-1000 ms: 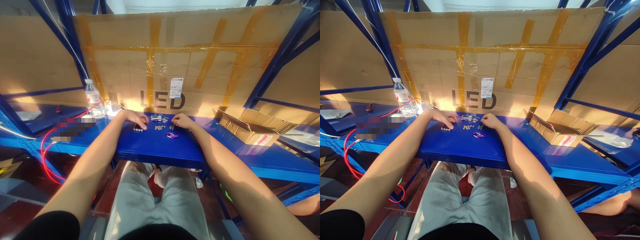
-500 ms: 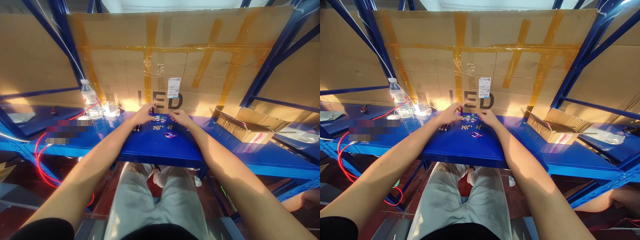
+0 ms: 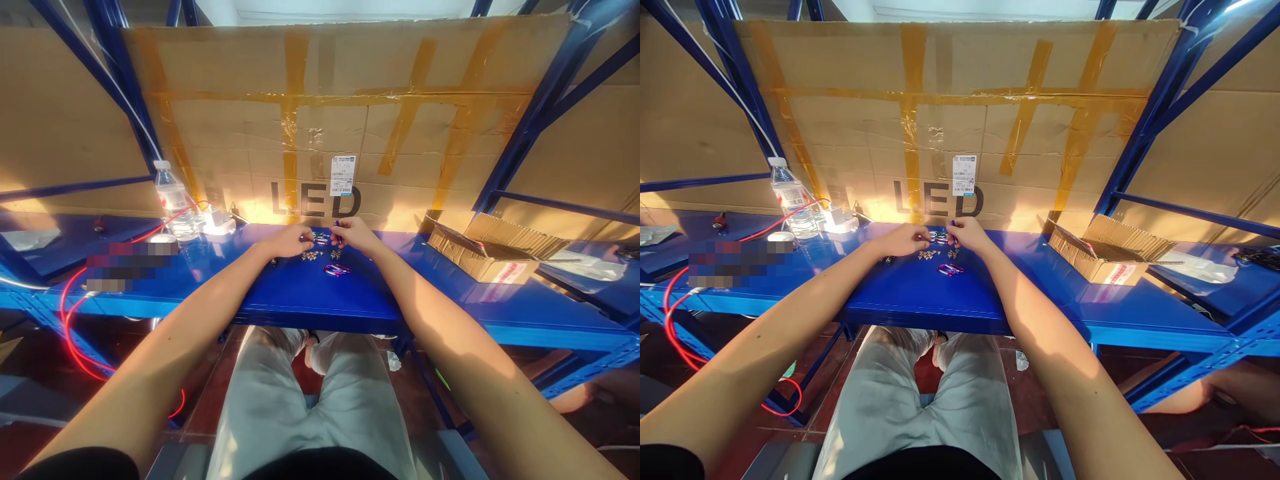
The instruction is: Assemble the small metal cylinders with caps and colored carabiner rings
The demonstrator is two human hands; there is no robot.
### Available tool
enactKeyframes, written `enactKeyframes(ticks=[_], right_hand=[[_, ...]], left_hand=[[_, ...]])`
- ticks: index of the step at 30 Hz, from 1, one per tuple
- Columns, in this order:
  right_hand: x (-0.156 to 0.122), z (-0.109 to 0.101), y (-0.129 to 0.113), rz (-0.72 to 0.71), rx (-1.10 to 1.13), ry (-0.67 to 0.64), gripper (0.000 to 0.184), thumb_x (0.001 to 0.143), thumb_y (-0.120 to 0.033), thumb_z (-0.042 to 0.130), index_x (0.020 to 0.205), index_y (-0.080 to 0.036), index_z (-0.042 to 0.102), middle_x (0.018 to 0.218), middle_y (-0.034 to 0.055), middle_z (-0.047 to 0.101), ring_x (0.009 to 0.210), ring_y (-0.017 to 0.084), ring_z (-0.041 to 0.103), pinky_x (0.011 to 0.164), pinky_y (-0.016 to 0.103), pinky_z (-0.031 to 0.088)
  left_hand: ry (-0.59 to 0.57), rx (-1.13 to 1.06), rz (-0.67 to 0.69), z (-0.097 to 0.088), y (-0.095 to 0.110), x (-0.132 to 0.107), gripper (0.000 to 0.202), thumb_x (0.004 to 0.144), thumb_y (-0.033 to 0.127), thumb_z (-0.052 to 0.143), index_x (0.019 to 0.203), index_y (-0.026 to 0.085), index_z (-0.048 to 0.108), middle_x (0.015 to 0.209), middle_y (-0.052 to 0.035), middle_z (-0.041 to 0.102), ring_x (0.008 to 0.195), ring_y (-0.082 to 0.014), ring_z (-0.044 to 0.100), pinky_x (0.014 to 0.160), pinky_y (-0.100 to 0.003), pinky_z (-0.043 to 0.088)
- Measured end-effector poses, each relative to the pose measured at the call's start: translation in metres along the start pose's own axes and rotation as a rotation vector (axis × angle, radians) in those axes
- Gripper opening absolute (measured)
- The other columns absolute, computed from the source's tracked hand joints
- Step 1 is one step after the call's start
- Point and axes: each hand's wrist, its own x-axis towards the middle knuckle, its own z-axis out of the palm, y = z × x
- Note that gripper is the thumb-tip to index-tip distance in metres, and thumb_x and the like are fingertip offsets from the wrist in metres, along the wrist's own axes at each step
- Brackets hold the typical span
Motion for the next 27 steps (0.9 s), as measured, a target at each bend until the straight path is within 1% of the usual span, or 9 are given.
enactKeyframes(ticks=[2,3,6,9,14,18,20,23,27], right_hand=[[0.000,-0.002,0.001,0.012,-0.017,0.010,0.029,0.097,-0.014,0.065,0.069,-0.017,0.058,0.069,0.0031,0.066,0.063,0.013,0.063,0.055,0.022,0.050],[0.000,-0.002,0.001,0.017,-0.019,0.010,0.030,0.097,-0.014,0.065,0.069,-0.017,0.057,0.069,0.0032,0.065,0.063,0.013,0.064,0.054,0.022,0.050],[-0.001,0.000,-0.001,0.029,-0.017,-0.004,0.030,0.097,-0.014,0.067,0.069,-0.017,0.057,0.069,0.0032,0.065,0.063,0.013,0.065,0.053,0.021,0.050],[-0.002,0.002,-0.002,0.030,-0.015,-0.018,0.031,0.097,-0.017,0.070,0.069,-0.017,0.056,0.068,0.0033,0.066,0.062,0.013,0.064,0.052,0.021,0.050],[-0.003,0.002,-0.003,0.057,-0.021,-0.028,0.033,0.095,-0.022,0.075,0.067,-0.017,0.058,0.067,0.0040,0.068,0.060,0.012,0.064,0.050,0.021,0.050],[-0.004,0.002,-0.003,0.067,-0.021,-0.044,0.032,0.096,-0.016,0.070,0.066,-0.016,0.059,0.068,0.0035,0.067,0.060,0.013,0.064,0.050,0.022,0.050],[-0.004,0.002,-0.004,0.066,-0.027,-0.057,0.032,0.096,-0.014,0.067,0.065,-0.017,0.058,0.067,0.0030,0.066,0.060,0.013,0.064,0.050,0.022,0.050],[-0.005,0.002,-0.004,0.062,-0.039,-0.074,0.032,0.096,-0.015,0.067,0.065,-0.017,0.058,0.067,0.0027,0.066,0.060,0.012,0.064,0.051,0.021,0.051],[-0.005,0.002,-0.003,0.058,-0.056,-0.088,0.032,0.095,-0.017,0.071,0.066,-0.016,0.058,0.066,0.0023,0.065,0.059,0.011,0.063,0.049,0.019,0.049]], left_hand=[[-0.133,0.011,-0.033,-0.004,-0.007,-0.003,0.032,0.083,0.034,0.068,0.108,0.016,0.075,0.112,-0.0092,0.075,0.100,-0.0246,0.067,0.088,-0.034,0.050],[-0.175,0.007,-0.042,-0.006,-0.010,-0.004,0.036,0.079,0.035,0.071,0.110,0.017,0.076,0.116,-0.0091,0.076,0.102,-0.0249,0.068,0.088,-0.032,0.050],[-0.231,-0.013,-0.052,-0.008,-0.014,-0.005,0.044,0.073,0.039,0.075,0.112,0.019,0.077,0.120,-0.0092,0.076,0.105,-0.0250,0.069,0.088,-0.030,0.050],[-0.245,-0.045,-0.055,-0.008,-0.017,-0.003,0.041,0.072,0.039,0.075,0.108,0.018,0.077,0.116,-0.0094,0.077,0.102,-0.0242,0.070,0.086,-0.030,0.051],[-0.265,-0.121,-0.018,-0.007,-0.024,0.000,0.024,0.074,0.035,0.072,0.091,0.019,0.074,0.098,-0.0073,0.079,0.092,-0.0224,0.071,0.083,-0.030,0.052],[-0.250,-0.117,-0.017,-0.007,-0.029,0.002,0.022,0.073,0.035,0.073,0.089,0.019,0.073,0.097,-0.0068,0.078,0.091,-0.0229,0.070,0.082,-0.031,0.050],[-0.237,-0.083,-0.023,-0.007,-0.030,0.003,0.021,0.073,0.036,0.073,0.086,0.019,0.072,0.093,-0.0061,0.077,0.087,-0.0223,0.068,0.079,-0.031,0.049],[-0.236,-0.050,-0.027,-0.005,-0.033,0.005,0.020,0.074,0.037,0.072,0.082,0.019,0.069,0.086,-0.0045,0.073,0.081,-0.0207,0.064,0.075,-0.031,0.047],[-0.228,-0.069,0.003,-0.002,-0.036,0.006,0.017,0.075,0.034,0.070,0.083,0.019,0.067,0.085,-0.0037,0.071,0.080,-0.0203,0.062,0.074,-0.031,0.045]])
